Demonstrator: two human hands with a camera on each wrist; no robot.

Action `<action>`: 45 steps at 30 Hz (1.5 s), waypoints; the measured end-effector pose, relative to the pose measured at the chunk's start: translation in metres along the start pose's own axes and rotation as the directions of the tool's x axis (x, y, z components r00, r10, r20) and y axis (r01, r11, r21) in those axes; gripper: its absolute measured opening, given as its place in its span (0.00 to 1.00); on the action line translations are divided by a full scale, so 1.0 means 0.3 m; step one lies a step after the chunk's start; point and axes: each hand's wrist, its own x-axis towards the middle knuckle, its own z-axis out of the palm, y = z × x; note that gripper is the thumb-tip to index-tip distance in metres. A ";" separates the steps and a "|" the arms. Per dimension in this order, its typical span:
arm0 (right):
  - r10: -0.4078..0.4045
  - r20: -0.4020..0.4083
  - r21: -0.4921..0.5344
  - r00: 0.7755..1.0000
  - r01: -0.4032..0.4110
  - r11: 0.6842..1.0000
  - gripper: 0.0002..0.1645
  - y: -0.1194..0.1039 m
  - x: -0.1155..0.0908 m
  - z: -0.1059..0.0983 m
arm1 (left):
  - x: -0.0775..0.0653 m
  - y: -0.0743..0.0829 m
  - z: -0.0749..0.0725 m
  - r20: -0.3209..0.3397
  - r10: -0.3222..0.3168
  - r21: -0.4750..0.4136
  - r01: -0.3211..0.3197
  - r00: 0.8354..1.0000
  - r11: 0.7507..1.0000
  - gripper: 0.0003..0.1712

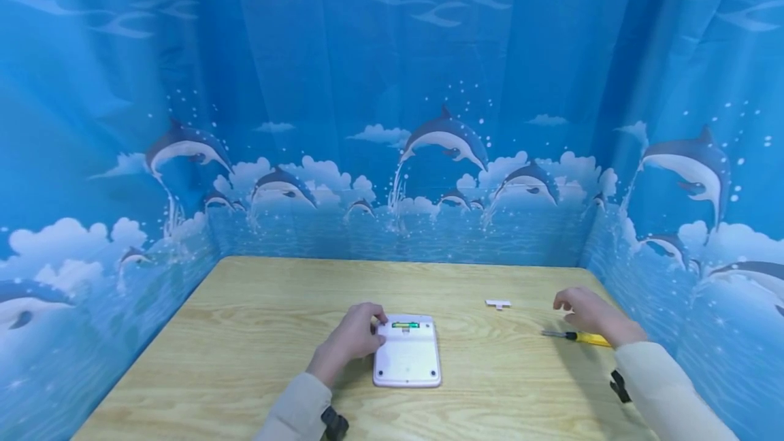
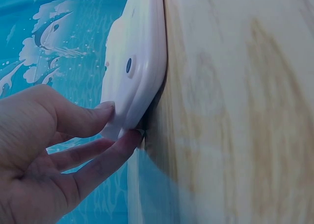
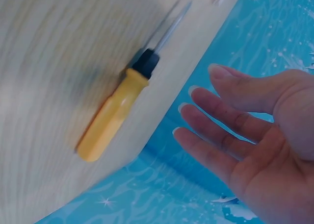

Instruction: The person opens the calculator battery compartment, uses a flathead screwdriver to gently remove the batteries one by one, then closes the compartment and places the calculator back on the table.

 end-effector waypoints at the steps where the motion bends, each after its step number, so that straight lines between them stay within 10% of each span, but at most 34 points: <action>1: 0.010 0.002 0.007 1.000 -0.011 1.000 0.13 0.004 -0.005 0.002 | 0.000 0.000 0.000 -0.001 0.000 0.001 0.000 1.000 1.000 0.14; 45: 0.184 0.037 0.021 0.982 -0.185 0.983 0.14 0.154 -0.074 0.096 | 0.000 0.002 0.002 -0.001 -0.021 0.009 0.021 1.000 1.000 0.13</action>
